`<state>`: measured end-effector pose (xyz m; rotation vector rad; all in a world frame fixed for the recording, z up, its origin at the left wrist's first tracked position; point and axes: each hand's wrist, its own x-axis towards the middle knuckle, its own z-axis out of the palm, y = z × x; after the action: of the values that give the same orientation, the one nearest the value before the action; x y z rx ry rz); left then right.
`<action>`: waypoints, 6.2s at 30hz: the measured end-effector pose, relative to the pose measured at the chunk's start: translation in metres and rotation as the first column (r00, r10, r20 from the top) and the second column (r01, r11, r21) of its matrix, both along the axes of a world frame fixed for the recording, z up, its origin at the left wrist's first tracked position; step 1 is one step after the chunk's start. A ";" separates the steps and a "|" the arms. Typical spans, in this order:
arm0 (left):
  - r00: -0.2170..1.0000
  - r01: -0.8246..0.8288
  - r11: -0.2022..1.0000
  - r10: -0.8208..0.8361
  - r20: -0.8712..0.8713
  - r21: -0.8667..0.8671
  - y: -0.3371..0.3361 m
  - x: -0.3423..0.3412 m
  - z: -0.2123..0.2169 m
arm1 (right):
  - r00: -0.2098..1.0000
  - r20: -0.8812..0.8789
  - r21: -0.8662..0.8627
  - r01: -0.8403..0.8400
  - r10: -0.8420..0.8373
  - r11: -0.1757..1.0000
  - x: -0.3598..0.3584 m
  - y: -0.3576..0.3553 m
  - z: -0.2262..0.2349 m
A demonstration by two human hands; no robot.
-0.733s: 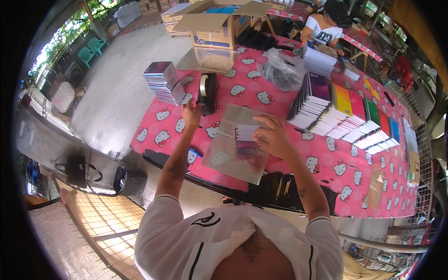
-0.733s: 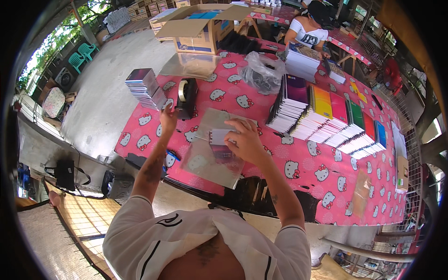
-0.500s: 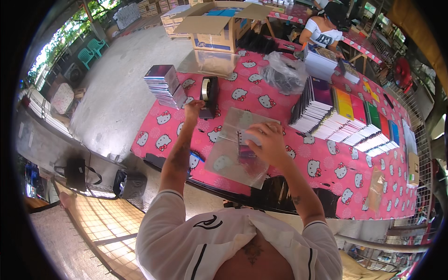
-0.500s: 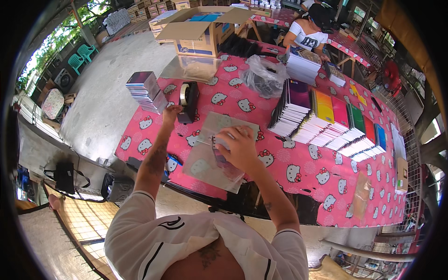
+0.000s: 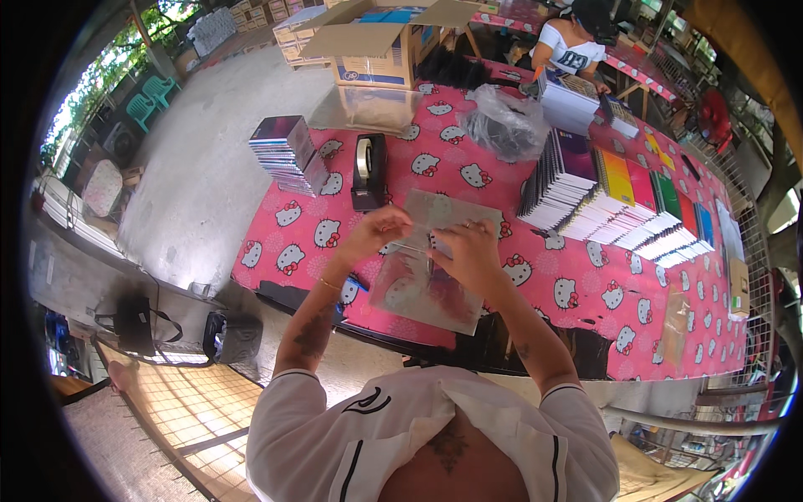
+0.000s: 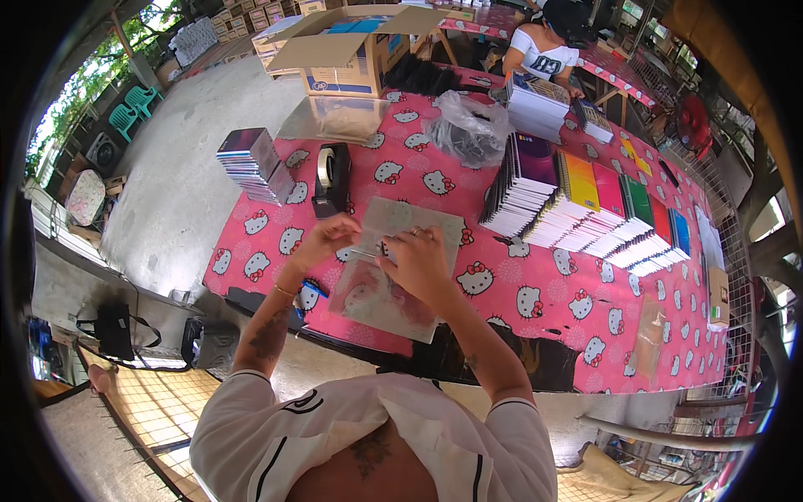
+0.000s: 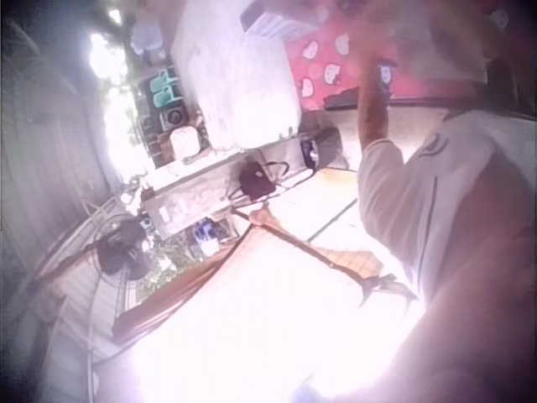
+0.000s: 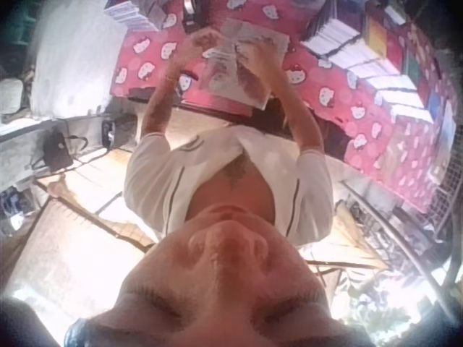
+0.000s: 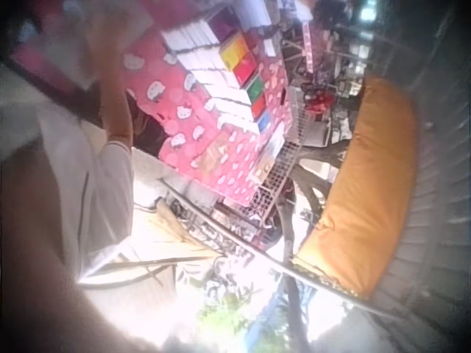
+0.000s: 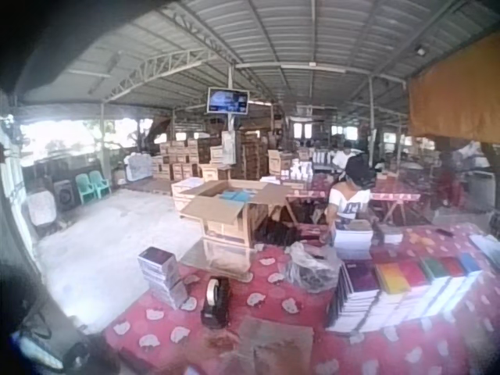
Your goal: The person places small notebooks into plastic bags, seals them, and organizes the packaged items into stacks on a table.
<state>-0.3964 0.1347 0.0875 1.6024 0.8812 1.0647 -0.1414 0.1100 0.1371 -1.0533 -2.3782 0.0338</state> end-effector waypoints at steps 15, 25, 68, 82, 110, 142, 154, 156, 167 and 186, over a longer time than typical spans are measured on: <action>0.890 0.082 0.875 0.150 -0.430 0.476 0.013 0.054 0.046 | 0.926 -0.313 -0.194 -0.280 0.211 0.940 0.067 0.025 -0.051; 0.921 -0.057 0.910 0.207 -0.330 0.411 0.013 0.068 0.020 | 0.279 -0.887 -0.461 -0.500 -0.367 0.734 0.064 0.021 -0.081; 0.761 0.170 0.749 0.313 -0.568 0.641 -0.020 0.082 0.021 | 0.953 -0.202 -0.053 -0.243 0.228 0.969 0.059 0.027 -0.058; 0.563 0.031 0.880 0.377 -0.736 0.474 0.026 0.098 0.026 | 0.973 -0.215 -0.034 0.082 -0.088 0.996 0.032 0.036 -0.047; 0.076 -0.623 0.696 0.508 -0.858 0.357 0.054 -0.088 -0.045 | 0.605 -0.688 -0.612 -0.185 -0.402 0.769 0.018 0.052 -0.104; 0.543 0.226 0.842 0.310 -0.781 0.491 0.010 0.126 0.031 | 0.595 -0.644 -0.760 -0.567 -0.481 0.316 0.036 -0.026 -0.180; 0.975 -0.219 0.975 0.220 -0.030 0.023 -0.061 0.064 -0.060 | 0.880 -0.427 -0.452 -0.006 -0.211 0.892 0.057 -0.012 -0.121; 0.937 -0.201 0.969 0.233 -0.259 0.145 -0.054 0.079 -0.031 | 0.763 -0.615 -0.573 -0.256 -0.202 0.778 0.053 -0.018 -0.097; 0.557 -0.788 0.614 0.744 -0.370 0.048 0.071 -0.132 -0.074 | 0.952 -0.306 0.132 0.063 -0.020 0.989 0.016 -0.034 0.003; 0.929 -0.128 0.991 0.132 -0.346 0.035 0.026 -0.028 -0.020 | 0.979 0.048 -0.316 0.203 -0.198 0.927 0.008 -0.031 -0.014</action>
<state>-0.4247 0.1605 0.0678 1.7947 1.2337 0.8879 -0.1336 0.0786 0.1234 -1.4485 -2.3147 0.3494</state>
